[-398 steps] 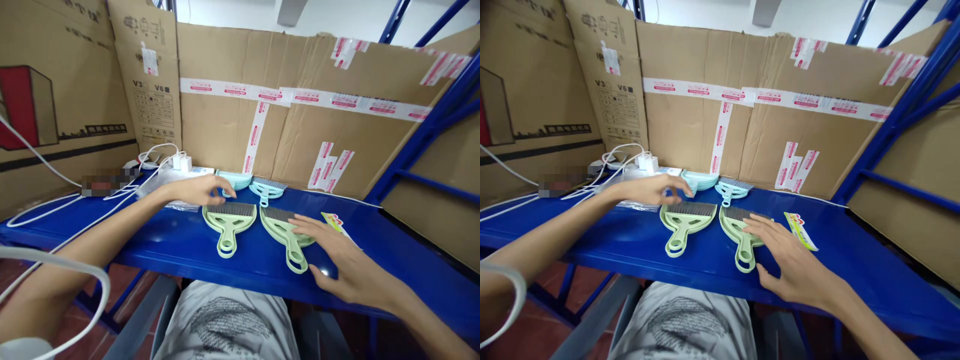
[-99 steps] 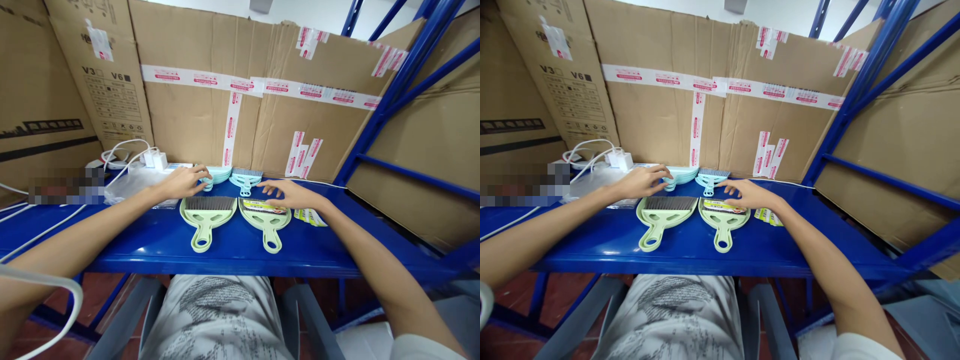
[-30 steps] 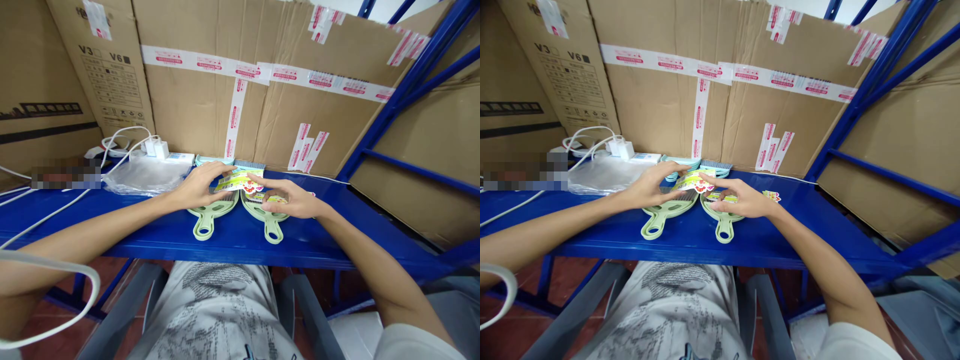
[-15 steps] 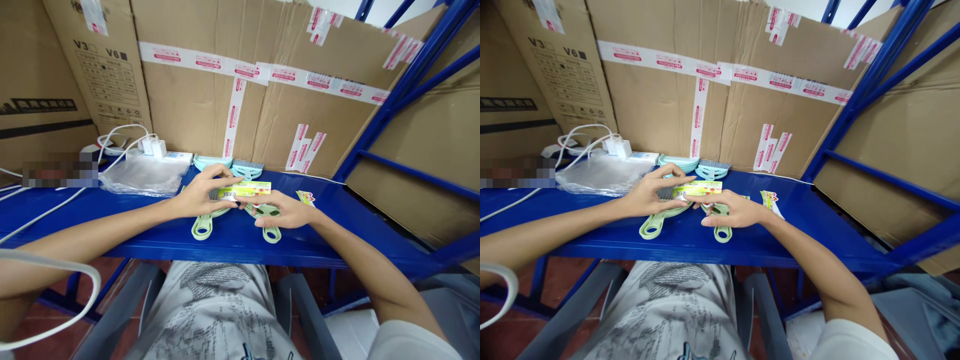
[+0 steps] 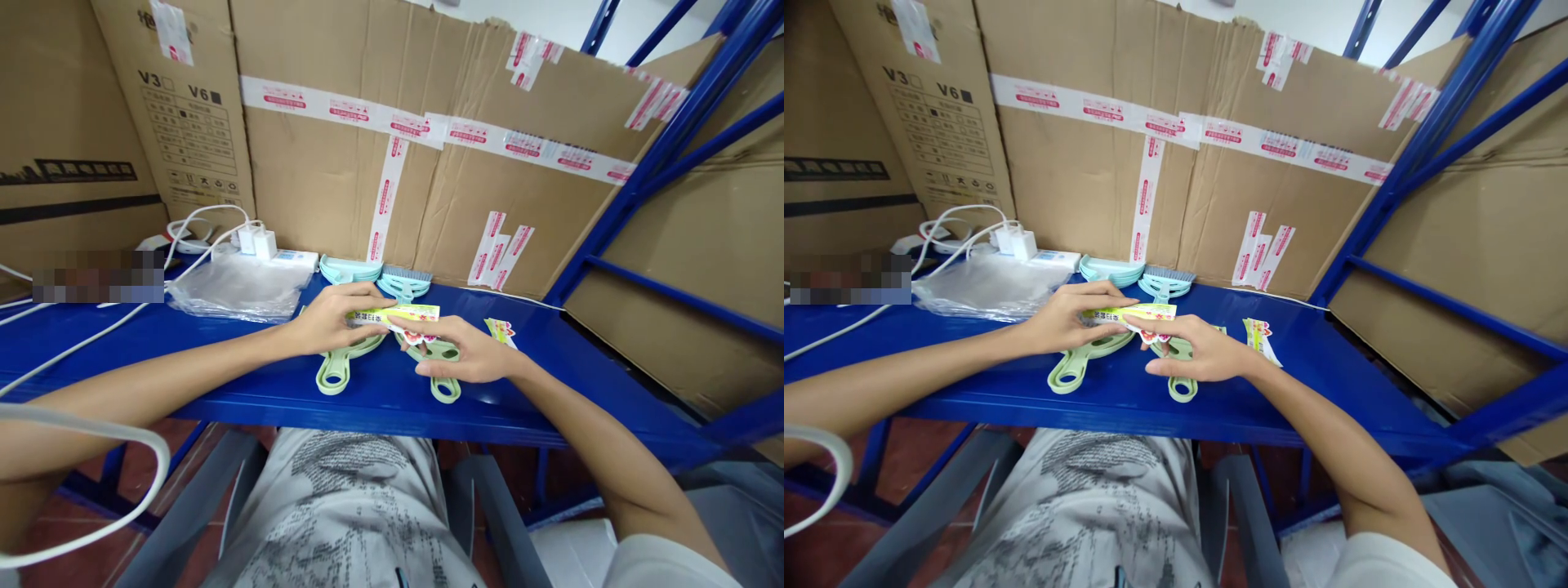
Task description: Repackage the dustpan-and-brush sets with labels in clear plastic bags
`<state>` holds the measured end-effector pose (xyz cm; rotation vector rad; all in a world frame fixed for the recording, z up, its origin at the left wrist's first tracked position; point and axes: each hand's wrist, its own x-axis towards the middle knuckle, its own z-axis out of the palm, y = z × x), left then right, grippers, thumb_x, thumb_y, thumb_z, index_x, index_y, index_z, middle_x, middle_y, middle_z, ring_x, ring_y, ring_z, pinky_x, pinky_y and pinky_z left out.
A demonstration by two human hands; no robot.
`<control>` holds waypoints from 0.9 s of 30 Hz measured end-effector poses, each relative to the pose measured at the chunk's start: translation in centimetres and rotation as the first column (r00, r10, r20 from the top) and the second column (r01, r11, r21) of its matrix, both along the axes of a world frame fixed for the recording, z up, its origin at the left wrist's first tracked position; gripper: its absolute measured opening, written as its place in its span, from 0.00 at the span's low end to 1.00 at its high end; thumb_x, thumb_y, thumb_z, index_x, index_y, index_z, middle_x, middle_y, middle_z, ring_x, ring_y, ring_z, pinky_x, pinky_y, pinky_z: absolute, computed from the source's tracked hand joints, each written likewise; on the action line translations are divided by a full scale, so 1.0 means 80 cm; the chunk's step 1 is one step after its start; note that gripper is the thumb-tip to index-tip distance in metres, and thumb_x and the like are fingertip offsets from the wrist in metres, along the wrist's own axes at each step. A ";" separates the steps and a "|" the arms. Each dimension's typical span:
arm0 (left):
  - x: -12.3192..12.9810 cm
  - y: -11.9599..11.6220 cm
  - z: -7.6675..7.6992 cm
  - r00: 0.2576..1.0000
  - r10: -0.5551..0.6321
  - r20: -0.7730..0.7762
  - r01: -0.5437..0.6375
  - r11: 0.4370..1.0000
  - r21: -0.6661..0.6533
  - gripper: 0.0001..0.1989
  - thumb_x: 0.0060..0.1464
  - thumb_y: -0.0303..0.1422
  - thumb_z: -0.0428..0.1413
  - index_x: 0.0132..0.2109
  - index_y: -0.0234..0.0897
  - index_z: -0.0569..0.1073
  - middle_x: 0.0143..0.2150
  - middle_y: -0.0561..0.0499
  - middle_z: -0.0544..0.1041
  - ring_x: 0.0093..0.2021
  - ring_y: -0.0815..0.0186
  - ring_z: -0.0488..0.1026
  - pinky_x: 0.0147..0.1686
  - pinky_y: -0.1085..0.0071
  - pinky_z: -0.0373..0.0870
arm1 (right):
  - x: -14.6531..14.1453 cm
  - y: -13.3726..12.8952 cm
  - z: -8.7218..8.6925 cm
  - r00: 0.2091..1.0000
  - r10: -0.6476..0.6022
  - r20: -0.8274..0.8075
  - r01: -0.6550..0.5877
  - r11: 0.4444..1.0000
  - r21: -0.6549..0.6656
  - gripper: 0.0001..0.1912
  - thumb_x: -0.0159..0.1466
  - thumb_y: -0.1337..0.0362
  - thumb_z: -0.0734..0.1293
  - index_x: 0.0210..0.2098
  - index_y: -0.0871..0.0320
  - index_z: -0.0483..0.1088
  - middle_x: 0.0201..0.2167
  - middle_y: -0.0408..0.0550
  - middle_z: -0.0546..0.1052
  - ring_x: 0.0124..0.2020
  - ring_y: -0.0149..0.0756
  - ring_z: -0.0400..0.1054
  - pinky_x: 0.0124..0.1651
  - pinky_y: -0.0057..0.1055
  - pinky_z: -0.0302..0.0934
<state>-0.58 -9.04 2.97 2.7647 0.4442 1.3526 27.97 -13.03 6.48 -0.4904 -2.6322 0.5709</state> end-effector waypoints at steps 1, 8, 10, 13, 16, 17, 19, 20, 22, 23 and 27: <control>-0.001 0.002 0.001 1.000 0.013 0.001 -0.013 1.000 -0.008 0.21 0.69 0.44 0.61 0.62 0.38 0.81 0.49 0.41 0.84 0.48 0.58 0.82 0.49 0.61 0.79 | 0.001 0.001 0.001 0.999 -0.035 -0.022 0.035 0.999 0.004 0.37 0.72 0.54 0.71 0.77 0.47 0.60 0.61 0.53 0.80 0.49 0.40 0.76 0.52 0.37 0.71; -0.025 0.038 0.011 0.973 0.201 -0.115 -0.210 0.975 -0.072 0.25 0.66 0.47 0.62 0.62 0.36 0.81 0.53 0.41 0.86 0.49 0.54 0.84 0.52 0.58 0.78 | 0.019 0.025 0.011 0.929 -0.304 -0.210 0.301 0.952 -0.050 0.29 0.71 0.52 0.71 0.69 0.54 0.72 0.57 0.55 0.82 0.44 0.39 0.77 0.49 0.38 0.73; -0.035 0.050 0.015 0.945 0.255 -0.206 -0.278 0.956 -0.091 0.26 0.65 0.46 0.63 0.63 0.36 0.80 0.57 0.40 0.85 0.52 0.51 0.83 0.55 0.56 0.77 | 0.028 0.036 0.015 0.898 -0.367 -0.242 0.364 0.930 -0.057 0.24 0.71 0.52 0.71 0.62 0.56 0.78 0.53 0.55 0.84 0.43 0.39 0.77 0.48 0.38 0.73; -0.047 0.064 0.019 0.894 0.284 -0.347 -0.338 0.935 -0.106 0.24 0.63 0.45 0.64 0.61 0.37 0.82 0.56 0.40 0.85 0.53 0.50 0.84 0.55 0.57 0.77 | 0.040 0.050 0.017 0.860 -0.461 -0.217 0.468 0.883 -0.019 0.18 0.70 0.52 0.71 0.52 0.57 0.82 0.46 0.53 0.86 0.38 0.38 0.78 0.45 0.37 0.73; -0.054 0.072 0.018 0.844 0.262 -0.468 -0.350 0.930 -0.110 0.22 0.62 0.44 0.66 0.58 0.39 0.84 0.55 0.42 0.86 0.51 0.51 0.84 0.51 0.61 0.77 | 0.045 0.060 0.014 0.850 -0.499 -0.169 0.511 0.859 0.032 0.17 0.70 0.52 0.69 0.47 0.57 0.83 0.41 0.52 0.87 0.35 0.39 0.79 0.40 0.35 0.72; -0.055 0.073 0.017 0.829 0.257 -0.497 -0.354 0.928 -0.112 0.22 0.61 0.45 0.66 0.58 0.40 0.84 0.55 0.42 0.86 0.51 0.51 0.85 0.50 0.62 0.77 | 0.045 0.061 0.013 0.852 -0.501 -0.154 0.514 0.857 0.052 0.17 0.70 0.53 0.69 0.46 0.57 0.84 0.40 0.51 0.87 0.34 0.39 0.79 0.39 0.35 0.71; -0.057 0.074 0.015 0.809 0.242 -0.536 -0.360 0.924 -0.126 0.23 0.60 0.46 0.66 0.58 0.40 0.84 0.55 0.42 0.86 0.51 0.51 0.85 0.49 0.64 0.77 | 0.043 0.062 0.010 0.853 -0.506 -0.128 0.518 0.851 0.091 0.16 0.70 0.53 0.68 0.45 0.56 0.84 0.39 0.50 0.87 0.34 0.39 0.79 0.38 0.35 0.71; -0.057 0.074 0.015 0.804 0.231 -0.548 -0.359 0.923 -0.137 0.24 0.60 0.47 0.66 0.58 0.39 0.83 0.56 0.41 0.85 0.51 0.52 0.85 0.48 0.64 0.77 | 0.042 0.063 0.010 0.853 -0.509 -0.116 0.520 0.847 0.108 0.16 0.70 0.53 0.68 0.44 0.56 0.84 0.39 0.50 0.88 0.34 0.40 0.79 0.39 0.35 0.70; -0.058 0.073 0.014 0.802 0.205 -0.561 -0.347 0.924 -0.158 0.25 0.60 0.47 0.66 0.59 0.37 0.83 0.55 0.40 0.85 0.50 0.53 0.85 0.47 0.65 0.77 | 0.042 0.063 0.009 0.852 -0.517 -0.085 0.524 0.841 0.132 0.16 0.70 0.54 0.68 0.44 0.56 0.84 0.40 0.49 0.88 0.35 0.40 0.80 0.39 0.35 0.70; -0.058 0.073 0.014 0.803 0.193 -0.564 -0.339 0.926 -0.166 0.25 0.60 0.46 0.66 0.58 0.36 0.82 0.55 0.40 0.86 0.49 0.53 0.85 0.47 0.65 0.77 | 0.042 0.064 0.009 0.851 -0.520 -0.064 0.524 0.840 0.140 0.16 0.70 0.54 0.68 0.45 0.56 0.84 0.40 0.50 0.88 0.35 0.40 0.79 0.39 0.35 0.70; -0.058 0.072 0.015 0.815 0.153 -0.559 -0.300 0.937 -0.181 0.21 0.61 0.44 0.64 0.55 0.37 0.83 0.52 0.41 0.87 0.48 0.54 0.86 0.46 0.66 0.77 | 0.051 0.069 0.008 0.873 -0.485 0.042 0.476 0.869 0.138 0.18 0.68 0.55 0.70 0.51 0.58 0.83 0.42 0.52 0.87 0.38 0.40 0.80 0.39 0.34 0.69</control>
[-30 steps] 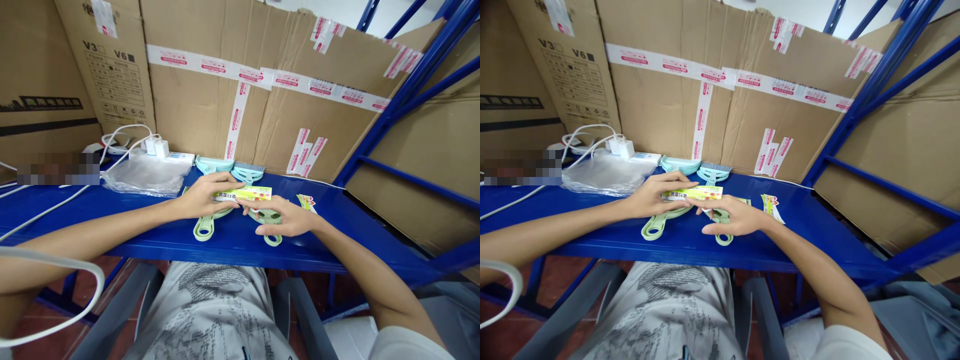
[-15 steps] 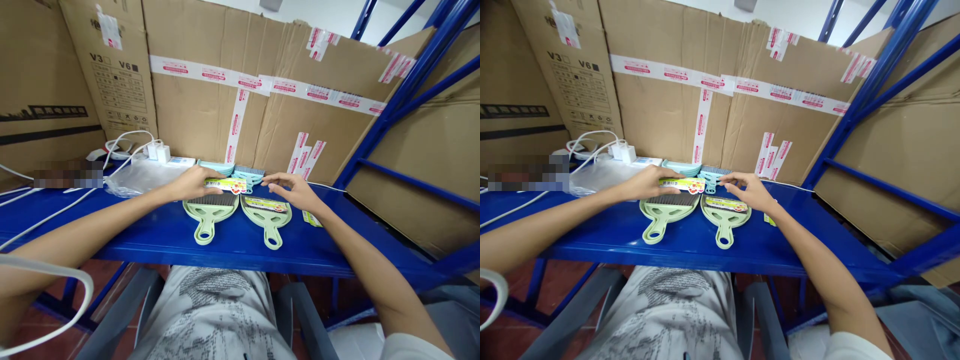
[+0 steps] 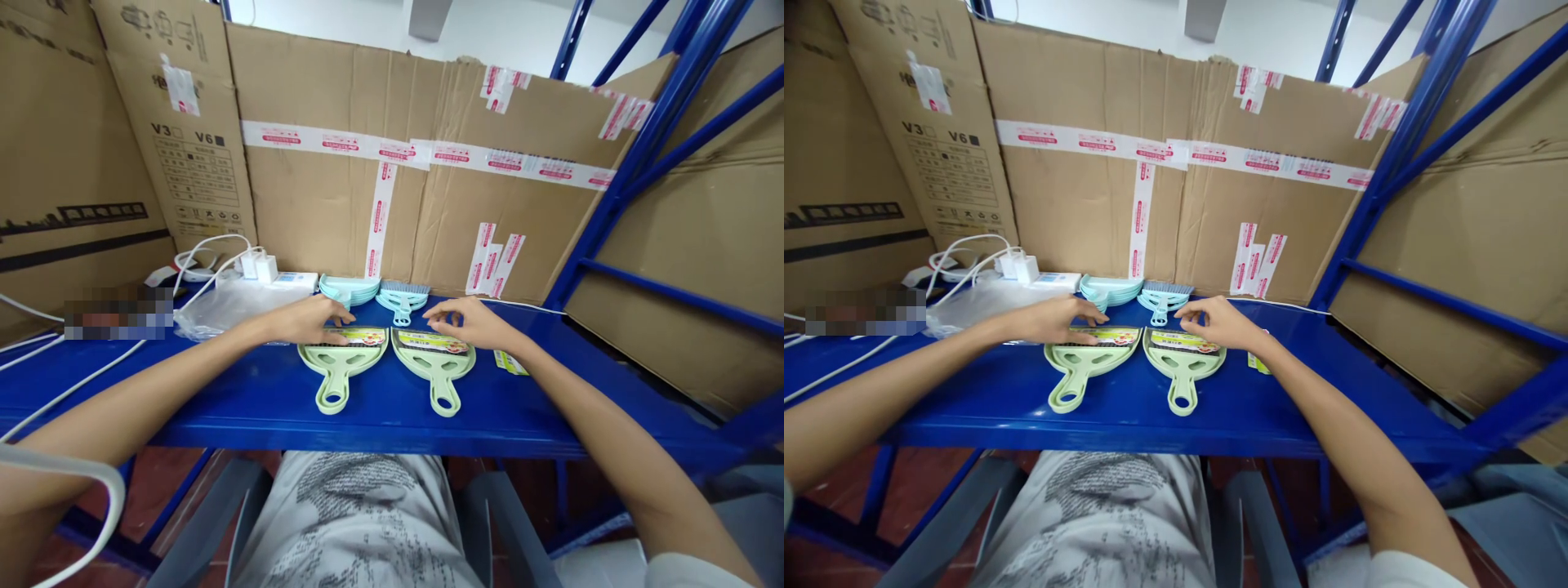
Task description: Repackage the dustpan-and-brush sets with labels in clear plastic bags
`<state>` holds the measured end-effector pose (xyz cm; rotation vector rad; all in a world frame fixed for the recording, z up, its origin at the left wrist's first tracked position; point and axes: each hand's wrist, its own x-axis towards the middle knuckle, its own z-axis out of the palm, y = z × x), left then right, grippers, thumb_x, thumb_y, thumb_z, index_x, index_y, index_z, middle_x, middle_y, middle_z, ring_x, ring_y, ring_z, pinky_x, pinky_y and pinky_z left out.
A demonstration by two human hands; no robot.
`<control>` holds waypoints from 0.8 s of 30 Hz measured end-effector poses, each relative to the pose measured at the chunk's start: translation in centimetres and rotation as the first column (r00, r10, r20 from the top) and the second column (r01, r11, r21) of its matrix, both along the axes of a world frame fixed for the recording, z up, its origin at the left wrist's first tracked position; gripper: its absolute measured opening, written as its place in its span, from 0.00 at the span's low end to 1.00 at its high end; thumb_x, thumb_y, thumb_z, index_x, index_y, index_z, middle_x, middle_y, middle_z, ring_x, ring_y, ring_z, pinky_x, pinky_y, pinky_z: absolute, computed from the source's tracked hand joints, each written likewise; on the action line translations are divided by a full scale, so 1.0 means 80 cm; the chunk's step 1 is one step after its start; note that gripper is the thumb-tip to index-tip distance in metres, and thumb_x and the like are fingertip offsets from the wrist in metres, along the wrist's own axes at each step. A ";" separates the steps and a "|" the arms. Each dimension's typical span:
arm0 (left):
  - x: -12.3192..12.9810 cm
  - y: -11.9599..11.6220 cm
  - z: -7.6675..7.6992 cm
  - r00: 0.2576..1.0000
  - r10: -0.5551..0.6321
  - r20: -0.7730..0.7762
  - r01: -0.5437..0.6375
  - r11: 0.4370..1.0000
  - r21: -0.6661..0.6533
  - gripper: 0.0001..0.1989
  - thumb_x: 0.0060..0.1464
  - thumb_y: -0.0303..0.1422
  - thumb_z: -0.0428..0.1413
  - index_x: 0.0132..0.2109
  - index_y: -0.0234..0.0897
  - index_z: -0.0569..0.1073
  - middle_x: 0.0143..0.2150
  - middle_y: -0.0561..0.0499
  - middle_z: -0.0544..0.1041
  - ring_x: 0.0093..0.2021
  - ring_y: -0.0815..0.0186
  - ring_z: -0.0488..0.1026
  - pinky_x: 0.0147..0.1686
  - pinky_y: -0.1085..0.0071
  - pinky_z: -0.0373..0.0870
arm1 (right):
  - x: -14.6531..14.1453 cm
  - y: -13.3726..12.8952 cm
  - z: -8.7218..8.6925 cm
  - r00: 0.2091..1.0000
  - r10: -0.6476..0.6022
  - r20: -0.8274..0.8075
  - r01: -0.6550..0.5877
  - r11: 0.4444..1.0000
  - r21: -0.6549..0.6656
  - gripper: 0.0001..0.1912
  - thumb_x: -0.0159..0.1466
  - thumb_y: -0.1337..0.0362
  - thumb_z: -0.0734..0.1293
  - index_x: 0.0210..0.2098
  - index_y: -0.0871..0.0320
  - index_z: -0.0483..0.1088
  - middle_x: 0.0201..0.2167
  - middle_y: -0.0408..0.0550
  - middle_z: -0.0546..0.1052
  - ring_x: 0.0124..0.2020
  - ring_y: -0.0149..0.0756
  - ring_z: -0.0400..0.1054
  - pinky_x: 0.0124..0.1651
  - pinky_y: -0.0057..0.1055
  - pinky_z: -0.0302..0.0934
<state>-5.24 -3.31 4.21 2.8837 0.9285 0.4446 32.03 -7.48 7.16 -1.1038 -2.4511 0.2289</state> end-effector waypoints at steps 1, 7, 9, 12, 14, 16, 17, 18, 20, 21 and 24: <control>0.000 0.000 0.000 1.000 -0.005 0.000 0.005 1.000 -0.011 0.20 0.62 0.44 0.63 0.55 0.37 0.83 0.52 0.41 0.87 0.49 0.55 0.86 0.46 0.66 0.77 | 0.003 0.002 -0.001 0.999 0.024 0.024 -0.024 1.000 -0.017 0.20 0.67 0.54 0.71 0.53 0.58 0.82 0.44 0.52 0.86 0.40 0.40 0.80 0.40 0.33 0.70; 0.000 -0.001 0.002 1.000 0.021 -0.009 -0.022 0.998 -0.051 0.23 0.62 0.43 0.63 0.58 0.35 0.82 0.52 0.42 0.87 0.49 0.55 0.85 0.47 0.67 0.77 | 0.015 0.007 -0.006 0.980 0.101 0.168 -0.081 0.989 -0.126 0.33 0.64 0.51 0.74 0.65 0.58 0.74 0.52 0.56 0.84 0.51 0.45 0.79 0.49 0.37 0.72; 0.000 -0.002 0.002 1.000 0.026 -0.006 -0.026 0.999 -0.043 0.23 0.62 0.45 0.63 0.58 0.35 0.82 0.52 0.42 0.87 0.50 0.55 0.85 0.48 0.66 0.77 | 0.017 0.008 -0.008 0.979 0.104 0.177 -0.078 0.986 -0.149 0.33 0.65 0.53 0.74 0.66 0.58 0.73 0.52 0.57 0.83 0.51 0.45 0.79 0.51 0.38 0.72; 0.002 -0.004 0.002 0.998 0.049 0.028 -0.049 0.999 0.004 0.23 0.64 0.47 0.60 0.58 0.35 0.81 0.53 0.41 0.86 0.50 0.54 0.85 0.49 0.64 0.77 | 0.017 0.011 -0.011 0.980 0.104 0.168 -0.079 0.985 -0.152 0.33 0.64 0.53 0.74 0.67 0.58 0.73 0.51 0.57 0.84 0.50 0.44 0.79 0.50 0.38 0.72; 0.005 -0.005 0.002 0.996 0.067 0.065 -0.070 0.996 0.050 0.22 0.66 0.45 0.58 0.57 0.35 0.82 0.53 0.42 0.86 0.50 0.54 0.85 0.50 0.63 0.77 | 0.016 0.014 -0.015 0.982 0.098 0.162 -0.077 0.988 -0.135 0.33 0.64 0.55 0.74 0.66 0.59 0.73 0.50 0.56 0.84 0.49 0.43 0.80 0.50 0.36 0.72; 0.008 -0.007 0.002 0.992 0.077 0.100 -0.086 0.992 0.088 0.20 0.66 0.43 0.57 0.55 0.35 0.82 0.52 0.42 0.87 0.48 0.55 0.85 0.50 0.63 0.76 | 0.014 0.016 -0.018 0.983 0.089 0.163 -0.071 0.991 -0.112 0.31 0.63 0.57 0.74 0.65 0.59 0.74 0.48 0.54 0.84 0.47 0.42 0.80 0.49 0.35 0.72; 0.009 -0.008 0.002 0.990 0.079 0.114 -0.091 0.990 0.104 0.19 0.66 0.42 0.56 0.54 0.35 0.82 0.51 0.43 0.87 0.47 0.55 0.85 0.49 0.63 0.76 | 0.014 0.017 -0.019 0.983 0.081 0.165 -0.065 0.993 -0.102 0.31 0.63 0.59 0.73 0.65 0.59 0.74 0.48 0.54 0.84 0.46 0.42 0.80 0.49 0.35 0.71; 0.011 -0.009 0.002 0.989 0.078 0.126 -0.093 0.989 0.118 0.19 0.67 0.42 0.55 0.53 0.35 0.83 0.50 0.43 0.87 0.46 0.56 0.85 0.49 0.63 0.76 | 0.013 0.016 -0.019 0.983 0.071 0.170 -0.056 0.994 -0.093 0.31 0.62 0.60 0.73 0.64 0.59 0.74 0.47 0.53 0.84 0.46 0.42 0.80 0.48 0.35 0.71; 0.014 -0.011 0.001 0.986 0.070 0.150 -0.092 0.986 0.141 0.18 0.67 0.41 0.54 0.52 0.35 0.83 0.49 0.44 0.87 0.44 0.56 0.85 0.48 0.63 0.76 | 0.010 0.015 -0.018 0.982 0.048 0.181 -0.037 0.997 -0.062 0.31 0.61 0.62 0.73 0.64 0.59 0.74 0.46 0.52 0.84 0.45 0.42 0.80 0.48 0.35 0.71; 0.014 -0.012 0.001 0.984 0.066 0.166 -0.092 0.984 0.153 0.18 0.68 0.40 0.54 0.52 0.34 0.83 0.48 0.44 0.87 0.44 0.57 0.84 0.47 0.63 0.76 | 0.009 0.014 -0.017 0.983 0.033 0.180 -0.027 0.999 -0.035 0.31 0.61 0.63 0.73 0.64 0.59 0.75 0.46 0.52 0.84 0.45 0.42 0.80 0.49 0.35 0.71; 0.016 -0.014 0.001 0.976 0.048 0.210 -0.088 0.979 0.185 0.18 0.68 0.40 0.53 0.51 0.34 0.83 0.48 0.44 0.87 0.43 0.58 0.84 0.45 0.64 0.76 | 0.007 0.009 -0.012 0.989 0.013 0.148 -0.020 0.999 0.042 0.31 0.61 0.64 0.72 0.64 0.57 0.75 0.46 0.51 0.84 0.45 0.42 0.80 0.50 0.36 0.71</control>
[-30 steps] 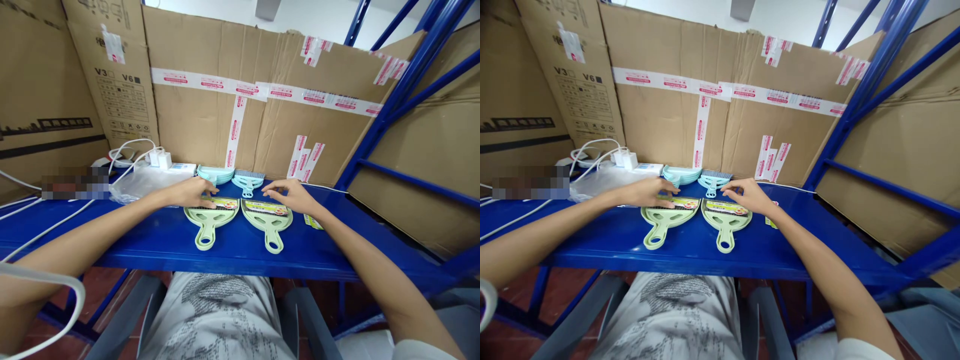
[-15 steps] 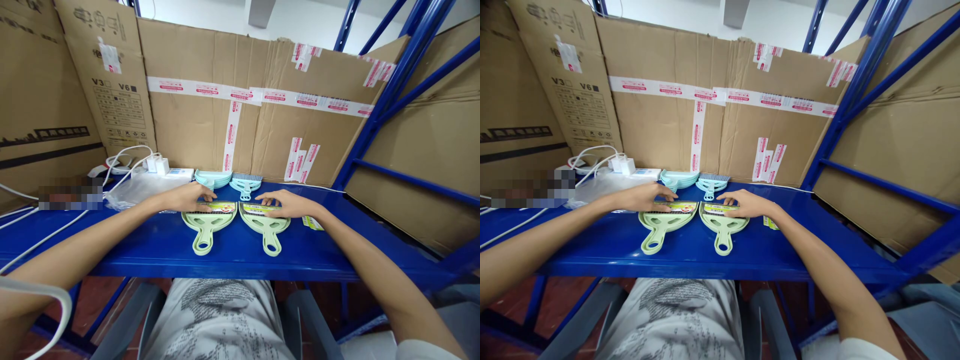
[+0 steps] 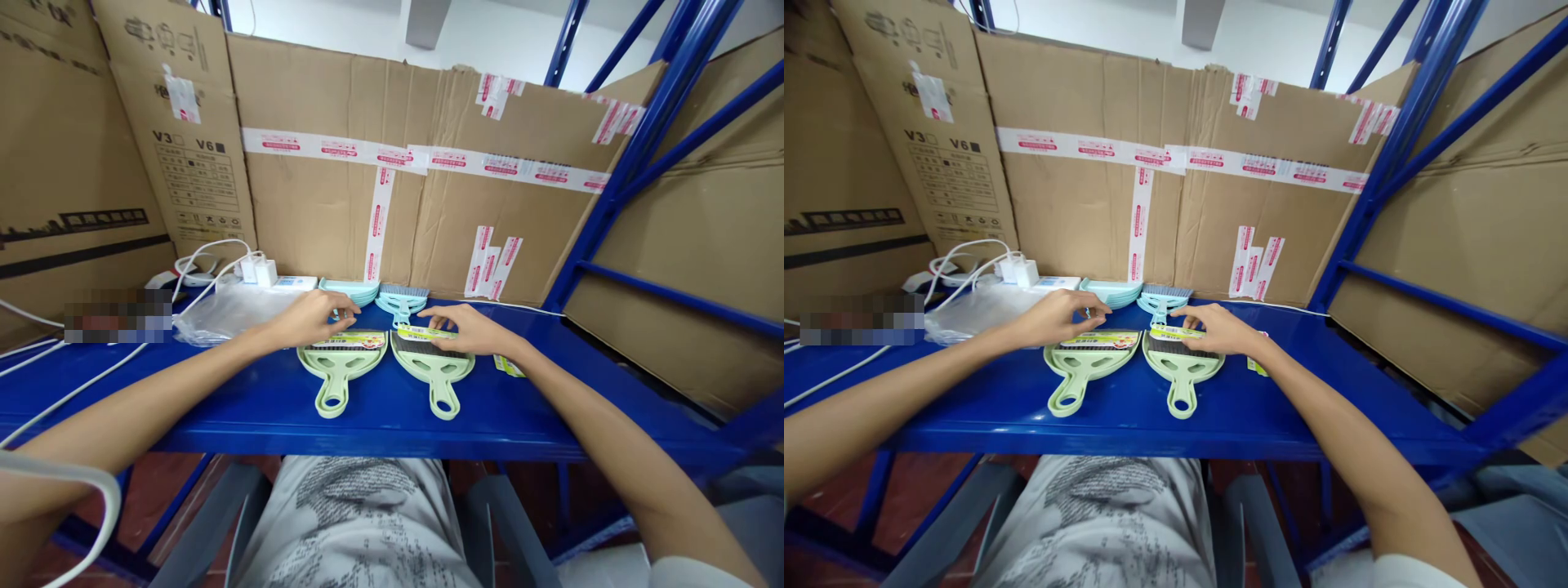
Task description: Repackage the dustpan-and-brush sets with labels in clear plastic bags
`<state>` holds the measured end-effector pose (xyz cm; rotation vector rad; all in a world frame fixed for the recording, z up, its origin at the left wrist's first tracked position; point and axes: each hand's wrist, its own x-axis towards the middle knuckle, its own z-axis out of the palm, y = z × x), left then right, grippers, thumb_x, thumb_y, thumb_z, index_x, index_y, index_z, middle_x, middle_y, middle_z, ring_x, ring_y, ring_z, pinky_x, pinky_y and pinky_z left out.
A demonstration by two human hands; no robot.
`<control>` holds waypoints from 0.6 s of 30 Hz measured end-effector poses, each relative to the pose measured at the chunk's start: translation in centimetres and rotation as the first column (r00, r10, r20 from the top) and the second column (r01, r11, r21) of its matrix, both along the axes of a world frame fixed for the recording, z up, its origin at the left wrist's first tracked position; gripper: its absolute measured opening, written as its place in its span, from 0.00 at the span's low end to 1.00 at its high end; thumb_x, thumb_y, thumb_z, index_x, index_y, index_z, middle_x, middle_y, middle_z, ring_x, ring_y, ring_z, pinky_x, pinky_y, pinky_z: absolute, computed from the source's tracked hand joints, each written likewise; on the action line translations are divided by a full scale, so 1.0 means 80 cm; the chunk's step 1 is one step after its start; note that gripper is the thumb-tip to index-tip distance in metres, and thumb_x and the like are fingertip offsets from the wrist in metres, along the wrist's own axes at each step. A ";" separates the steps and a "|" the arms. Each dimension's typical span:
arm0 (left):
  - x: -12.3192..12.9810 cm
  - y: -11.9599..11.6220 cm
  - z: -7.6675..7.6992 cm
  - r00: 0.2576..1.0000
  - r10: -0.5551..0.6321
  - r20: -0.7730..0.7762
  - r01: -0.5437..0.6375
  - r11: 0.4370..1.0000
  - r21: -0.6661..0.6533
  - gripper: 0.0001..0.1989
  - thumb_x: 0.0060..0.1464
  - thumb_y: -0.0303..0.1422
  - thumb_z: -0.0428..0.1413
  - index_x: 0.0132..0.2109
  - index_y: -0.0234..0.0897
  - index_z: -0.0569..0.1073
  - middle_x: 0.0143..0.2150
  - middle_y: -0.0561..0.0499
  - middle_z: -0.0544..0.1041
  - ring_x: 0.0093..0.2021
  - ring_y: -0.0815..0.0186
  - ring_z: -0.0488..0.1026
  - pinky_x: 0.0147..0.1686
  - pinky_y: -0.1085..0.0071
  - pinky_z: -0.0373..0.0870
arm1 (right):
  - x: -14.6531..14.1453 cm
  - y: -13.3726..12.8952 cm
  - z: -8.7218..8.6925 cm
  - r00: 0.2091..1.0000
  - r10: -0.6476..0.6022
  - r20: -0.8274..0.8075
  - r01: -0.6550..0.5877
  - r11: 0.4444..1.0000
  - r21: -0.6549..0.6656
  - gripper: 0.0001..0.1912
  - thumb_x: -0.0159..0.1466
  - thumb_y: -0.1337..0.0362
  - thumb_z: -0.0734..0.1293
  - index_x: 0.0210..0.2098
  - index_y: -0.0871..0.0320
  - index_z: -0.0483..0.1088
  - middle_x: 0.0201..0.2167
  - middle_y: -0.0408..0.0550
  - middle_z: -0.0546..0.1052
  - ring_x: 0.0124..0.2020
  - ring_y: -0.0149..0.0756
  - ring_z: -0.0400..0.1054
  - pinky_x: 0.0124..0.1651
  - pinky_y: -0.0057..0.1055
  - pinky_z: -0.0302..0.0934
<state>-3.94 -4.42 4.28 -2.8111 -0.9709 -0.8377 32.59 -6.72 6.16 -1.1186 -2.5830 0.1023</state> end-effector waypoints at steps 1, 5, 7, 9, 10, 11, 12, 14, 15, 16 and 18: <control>0.000 0.000 0.000 1.000 -0.004 0.005 0.004 1.000 0.010 0.18 0.68 0.40 0.53 0.51 0.34 0.83 0.48 0.44 0.87 0.43 0.58 0.84 0.45 0.64 0.76 | 0.000 -0.001 0.001 1.000 0.006 -0.013 -0.006 1.000 0.009 0.31 0.61 0.63 0.72 0.64 0.57 0.74 0.46 0.50 0.85 0.45 0.42 0.80 0.50 0.36 0.71; 0.001 -0.002 -0.001 1.000 -0.008 -0.030 0.009 0.999 0.036 0.18 0.69 0.39 0.52 0.51 0.35 0.83 0.49 0.44 0.87 0.44 0.57 0.84 0.48 0.63 0.76 | 0.002 -0.001 0.001 0.999 0.046 0.001 -0.046 0.998 -0.036 0.31 0.62 0.62 0.72 0.65 0.56 0.73 0.48 0.51 0.85 0.46 0.42 0.80 0.49 0.35 0.72; 0.000 -0.002 -0.001 0.998 -0.013 -0.054 0.015 0.999 0.043 0.17 0.69 0.38 0.52 0.51 0.35 0.83 0.50 0.44 0.87 0.46 0.56 0.84 0.50 0.61 0.76 | 0.004 0.001 0.000 0.998 0.064 0.013 -0.063 0.995 -0.076 0.32 0.63 0.61 0.73 0.66 0.56 0.73 0.47 0.52 0.85 0.46 0.41 0.80 0.48 0.35 0.73; 0.000 0.000 -0.003 0.997 -0.026 -0.067 0.029 0.999 0.046 0.17 0.70 0.38 0.52 0.51 0.35 0.83 0.50 0.44 0.87 0.47 0.55 0.84 0.51 0.60 0.76 | 0.005 0.001 0.000 0.997 0.073 0.012 -0.071 0.992 -0.100 0.32 0.62 0.61 0.74 0.65 0.56 0.74 0.47 0.52 0.85 0.46 0.41 0.80 0.48 0.35 0.73; 0.000 0.000 -0.004 0.997 -0.036 -0.066 0.039 0.998 0.050 0.17 0.70 0.38 0.52 0.51 0.35 0.83 0.49 0.44 0.87 0.47 0.55 0.84 0.51 0.60 0.76 | 0.005 0.001 0.001 0.997 0.072 0.006 -0.071 0.992 -0.100 0.31 0.62 0.62 0.74 0.65 0.56 0.74 0.47 0.51 0.85 0.46 0.41 0.80 0.48 0.35 0.73; 0.000 0.000 -0.005 0.997 -0.050 -0.058 0.053 0.997 0.056 0.16 0.70 0.37 0.52 0.51 0.35 0.82 0.49 0.44 0.86 0.47 0.55 0.84 0.51 0.60 0.77 | 0.004 0.000 0.002 0.998 0.070 -0.003 -0.070 0.993 -0.091 0.31 0.62 0.62 0.74 0.64 0.56 0.75 0.47 0.51 0.85 0.46 0.41 0.80 0.48 0.35 0.73; 0.001 0.000 -0.007 0.997 -0.069 -0.041 0.072 0.995 0.065 0.16 0.71 0.37 0.53 0.51 0.35 0.82 0.49 0.43 0.86 0.47 0.56 0.83 0.51 0.60 0.77 | 0.003 -0.002 0.004 0.997 0.068 -0.020 -0.070 0.995 -0.076 0.30 0.62 0.62 0.73 0.64 0.56 0.75 0.47 0.51 0.85 0.46 0.41 0.80 0.48 0.35 0.72; 0.006 -0.005 -0.010 0.993 -0.118 0.023 0.115 0.989 0.095 0.15 0.70 0.37 0.54 0.55 0.34 0.80 0.52 0.42 0.85 0.49 0.56 0.82 0.50 0.61 0.79 | -0.001 -0.007 0.009 0.995 0.076 -0.071 -0.079 0.996 -0.037 0.29 0.63 0.62 0.73 0.64 0.56 0.75 0.47 0.50 0.85 0.46 0.40 0.80 0.48 0.35 0.72; 0.010 -0.009 -0.011 0.987 -0.150 0.062 0.143 0.983 0.114 0.16 0.70 0.37 0.55 0.58 0.34 0.79 0.55 0.41 0.83 0.52 0.56 0.81 0.48 0.61 0.79 | -0.004 -0.010 0.012 0.991 0.091 -0.100 -0.093 0.995 -0.019 0.29 0.64 0.62 0.73 0.64 0.56 0.75 0.47 0.50 0.85 0.46 0.40 0.80 0.48 0.35 0.72; 0.015 -0.015 -0.011 0.977 -0.188 0.097 0.174 0.975 0.138 0.18 0.70 0.38 0.57 0.61 0.35 0.77 0.57 0.40 0.81 0.55 0.55 0.80 0.48 0.62 0.80 | -0.007 -0.015 0.014 0.985 0.112 -0.129 -0.114 0.993 -0.007 0.28 0.64 0.61 0.73 0.64 0.56 0.74 0.48 0.50 0.85 0.46 0.39 0.80 0.49 0.35 0.72; 0.026 -0.029 -0.010 0.951 -0.278 0.138 0.248 0.948 0.201 0.22 0.69 0.38 0.59 0.66 0.36 0.73 0.61 0.38 0.79 0.60 0.54 0.76 0.50 0.61 0.80 | -0.016 -0.024 0.016 0.970 0.165 -0.181 -0.169 0.986 -0.009 0.29 0.65 0.60 0.73 0.65 0.55 0.74 0.48 0.50 0.85 0.45 0.39 0.79 0.50 0.36 0.72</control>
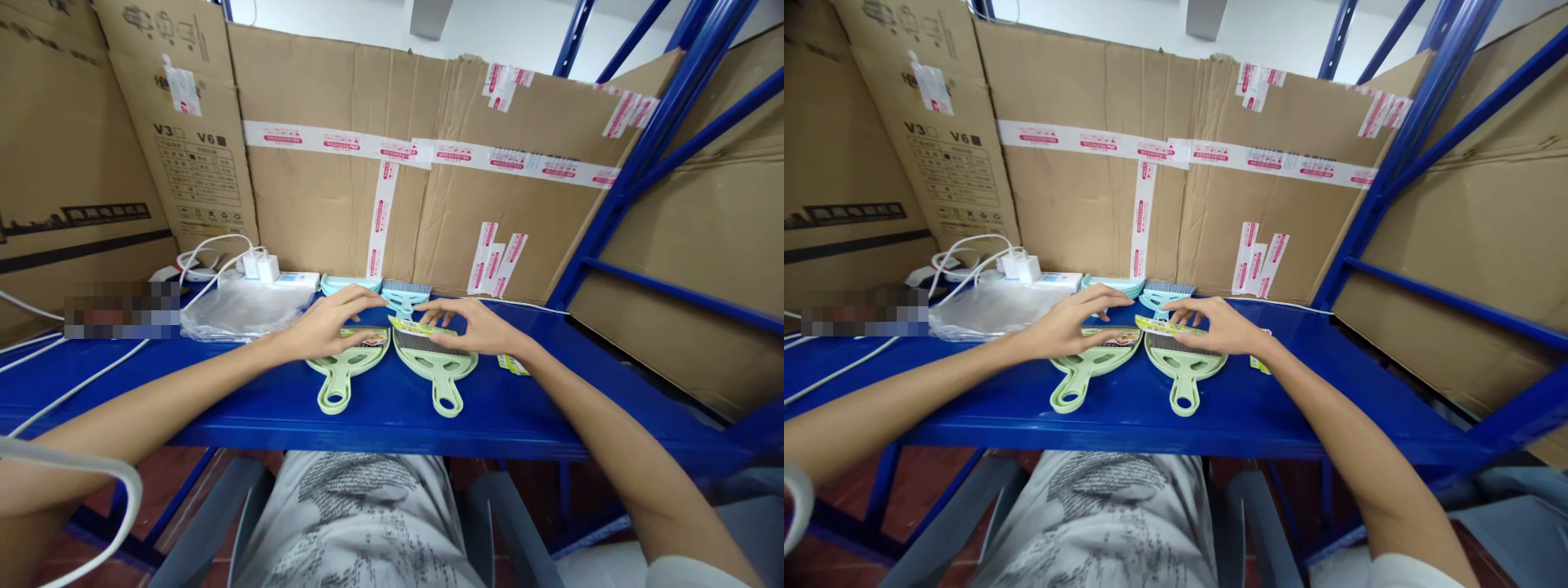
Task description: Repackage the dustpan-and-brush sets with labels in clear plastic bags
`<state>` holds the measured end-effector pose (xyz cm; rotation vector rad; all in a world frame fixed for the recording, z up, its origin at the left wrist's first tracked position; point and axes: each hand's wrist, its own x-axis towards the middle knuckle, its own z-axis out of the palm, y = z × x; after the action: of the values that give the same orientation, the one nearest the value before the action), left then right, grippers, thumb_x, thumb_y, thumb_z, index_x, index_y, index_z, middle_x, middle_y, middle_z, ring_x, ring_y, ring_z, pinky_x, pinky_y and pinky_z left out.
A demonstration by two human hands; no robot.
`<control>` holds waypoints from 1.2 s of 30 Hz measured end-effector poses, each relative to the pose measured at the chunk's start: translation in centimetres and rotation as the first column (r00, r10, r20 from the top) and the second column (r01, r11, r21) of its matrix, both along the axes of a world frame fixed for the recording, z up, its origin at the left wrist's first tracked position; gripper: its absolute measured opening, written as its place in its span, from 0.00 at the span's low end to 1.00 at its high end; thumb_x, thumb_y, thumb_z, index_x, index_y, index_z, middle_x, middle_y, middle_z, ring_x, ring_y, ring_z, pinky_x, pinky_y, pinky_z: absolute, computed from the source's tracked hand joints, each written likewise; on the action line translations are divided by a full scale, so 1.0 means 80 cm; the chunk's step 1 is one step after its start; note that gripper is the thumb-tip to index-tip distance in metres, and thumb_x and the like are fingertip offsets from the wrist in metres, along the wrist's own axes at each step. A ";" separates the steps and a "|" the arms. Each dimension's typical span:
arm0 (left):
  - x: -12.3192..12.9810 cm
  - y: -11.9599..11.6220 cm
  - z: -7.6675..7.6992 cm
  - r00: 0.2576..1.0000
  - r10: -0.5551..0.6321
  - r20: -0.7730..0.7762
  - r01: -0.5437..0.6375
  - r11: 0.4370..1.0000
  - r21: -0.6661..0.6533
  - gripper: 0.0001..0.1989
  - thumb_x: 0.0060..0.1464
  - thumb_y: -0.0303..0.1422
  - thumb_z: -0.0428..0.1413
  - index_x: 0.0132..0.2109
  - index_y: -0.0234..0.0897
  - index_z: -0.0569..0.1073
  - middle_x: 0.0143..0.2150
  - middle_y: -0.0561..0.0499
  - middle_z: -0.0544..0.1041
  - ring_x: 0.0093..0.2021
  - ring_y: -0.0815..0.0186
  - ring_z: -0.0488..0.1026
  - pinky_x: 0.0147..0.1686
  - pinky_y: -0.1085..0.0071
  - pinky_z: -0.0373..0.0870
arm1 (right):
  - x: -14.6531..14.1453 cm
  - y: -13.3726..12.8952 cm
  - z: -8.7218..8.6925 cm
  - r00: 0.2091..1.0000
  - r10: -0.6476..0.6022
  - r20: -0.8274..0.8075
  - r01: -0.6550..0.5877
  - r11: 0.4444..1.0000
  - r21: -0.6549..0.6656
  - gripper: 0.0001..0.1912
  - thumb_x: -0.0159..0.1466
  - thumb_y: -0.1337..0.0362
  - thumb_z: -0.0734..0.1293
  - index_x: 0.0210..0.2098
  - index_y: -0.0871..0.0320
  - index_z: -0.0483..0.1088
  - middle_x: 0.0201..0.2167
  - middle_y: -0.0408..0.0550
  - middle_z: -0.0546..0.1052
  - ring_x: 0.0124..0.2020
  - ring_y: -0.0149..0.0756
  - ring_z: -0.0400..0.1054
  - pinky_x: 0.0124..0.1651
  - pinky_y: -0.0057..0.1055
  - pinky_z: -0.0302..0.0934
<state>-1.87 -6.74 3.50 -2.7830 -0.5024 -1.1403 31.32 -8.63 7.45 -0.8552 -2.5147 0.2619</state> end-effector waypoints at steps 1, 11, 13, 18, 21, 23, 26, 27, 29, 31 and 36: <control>0.006 -0.007 0.001 0.999 -0.049 0.015 0.048 0.998 0.035 0.22 0.69 0.38 0.60 0.66 0.36 0.74 0.60 0.38 0.79 0.60 0.53 0.76 0.52 0.58 0.79 | -0.005 -0.005 0.000 0.999 0.032 -0.021 -0.032 0.999 -0.019 0.29 0.66 0.59 0.74 0.65 0.55 0.74 0.49 0.50 0.85 0.45 0.38 0.79 0.51 0.36 0.72; 0.023 -0.032 -0.001 0.952 -0.134 0.276 0.168 0.980 -0.104 0.09 0.68 0.34 0.62 0.46 0.35 0.86 0.40 0.44 0.88 0.37 0.62 0.83 0.41 0.68 0.79 | -0.044 -0.044 -0.009 0.980 0.124 -0.154 -0.153 0.969 -0.193 0.30 0.67 0.51 0.75 0.64 0.57 0.74 0.49 0.51 0.85 0.44 0.39 0.80 0.47 0.33 0.73; 0.021 -0.032 -0.001 0.942 -0.035 0.335 0.124 0.960 -0.250 0.12 0.67 0.38 0.63 0.47 0.35 0.87 0.42 0.44 0.88 0.38 0.62 0.84 0.41 0.69 0.80 | -0.046 -0.047 -0.010 0.980 0.040 -0.197 -0.082 0.973 -0.214 0.26 0.67 0.50 0.75 0.59 0.60 0.76 0.41 0.49 0.86 0.37 0.38 0.81 0.40 0.31 0.73; 0.020 -0.033 0.004 0.902 -0.008 0.433 0.277 0.779 -0.563 0.23 0.68 0.45 0.61 0.58 0.31 0.83 0.36 0.45 0.87 0.33 0.62 0.85 0.37 0.69 0.83 | -0.045 -0.046 -0.012 0.906 -0.107 -0.410 -0.071 0.916 -0.396 0.21 0.68 0.45 0.73 0.41 0.59 0.76 0.30 0.48 0.85 0.23 0.37 0.78 0.28 0.31 0.73; 0.020 -0.032 0.007 0.869 -0.034 0.494 0.381 0.683 -0.623 0.27 0.67 0.45 0.62 0.63 0.30 0.80 0.35 0.44 0.87 0.31 0.61 0.85 0.38 0.66 0.85 | -0.044 -0.043 -0.010 0.867 -0.111 -0.486 -0.133 0.888 -0.441 0.23 0.66 0.42 0.74 0.38 0.57 0.74 0.31 0.49 0.85 0.22 0.38 0.79 0.25 0.31 0.73; 0.019 -0.031 0.008 0.860 -0.035 0.509 0.405 0.654 -0.639 0.27 0.66 0.44 0.63 0.63 0.29 0.79 0.35 0.43 0.87 0.31 0.60 0.85 0.39 0.64 0.86 | -0.045 -0.043 -0.009 0.855 -0.095 -0.509 -0.168 0.879 -0.447 0.24 0.67 0.41 0.74 0.37 0.58 0.73 0.30 0.51 0.84 0.22 0.37 0.78 0.25 0.30 0.73; 0.017 -0.029 0.007 0.860 -0.034 0.508 0.408 0.644 -0.647 0.26 0.66 0.43 0.62 0.63 0.29 0.79 0.36 0.42 0.87 0.31 0.60 0.85 0.39 0.63 0.86 | -0.046 -0.044 -0.009 0.855 -0.077 -0.513 -0.189 0.875 -0.447 0.24 0.68 0.42 0.73 0.37 0.60 0.75 0.29 0.50 0.84 0.22 0.34 0.77 0.25 0.28 0.72; 0.017 -0.029 0.007 0.862 -0.035 0.505 0.406 0.645 -0.648 0.25 0.67 0.42 0.62 0.63 0.30 0.79 0.36 0.43 0.87 0.32 0.61 0.85 0.39 0.64 0.86 | -0.046 -0.044 -0.009 0.856 -0.076 -0.512 -0.189 0.874 -0.447 0.24 0.68 0.43 0.73 0.39 0.61 0.76 0.29 0.50 0.84 0.21 0.34 0.77 0.24 0.27 0.72; 0.016 -0.029 0.006 0.866 -0.036 0.499 0.400 0.648 -0.648 0.23 0.67 0.40 0.61 0.63 0.33 0.80 0.36 0.44 0.87 0.33 0.62 0.85 0.39 0.64 0.86 | -0.044 -0.043 -0.010 0.855 -0.074 -0.513 -0.192 0.874 -0.447 0.24 0.69 0.45 0.73 0.47 0.62 0.79 0.28 0.48 0.83 0.20 0.32 0.76 0.22 0.26 0.69; 0.016 -0.030 0.006 0.870 -0.038 0.492 0.396 0.647 -0.651 0.20 0.67 0.38 0.60 0.61 0.35 0.82 0.37 0.45 0.88 0.33 0.62 0.85 0.40 0.64 0.85 | -0.043 -0.041 -0.011 0.853 -0.073 -0.517 -0.200 0.870 -0.452 0.26 0.70 0.46 0.73 0.55 0.62 0.79 0.26 0.46 0.81 0.18 0.31 0.74 0.19 0.25 0.67; 0.017 -0.030 0.007 0.879 -0.036 0.475 0.385 0.643 -0.663 0.19 0.66 0.37 0.60 0.60 0.37 0.83 0.39 0.46 0.88 0.34 0.63 0.85 0.41 0.64 0.85 | -0.038 -0.035 -0.012 0.857 -0.090 -0.507 -0.186 0.864 -0.467 0.29 0.70 0.47 0.73 0.60 0.62 0.79 0.24 0.43 0.79 0.17 0.30 0.73 0.18 0.25 0.67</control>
<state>-0.53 -9.11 4.02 -3.3215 -0.8620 -2.0245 28.30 -11.40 6.47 -0.7684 -1.9718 1.0608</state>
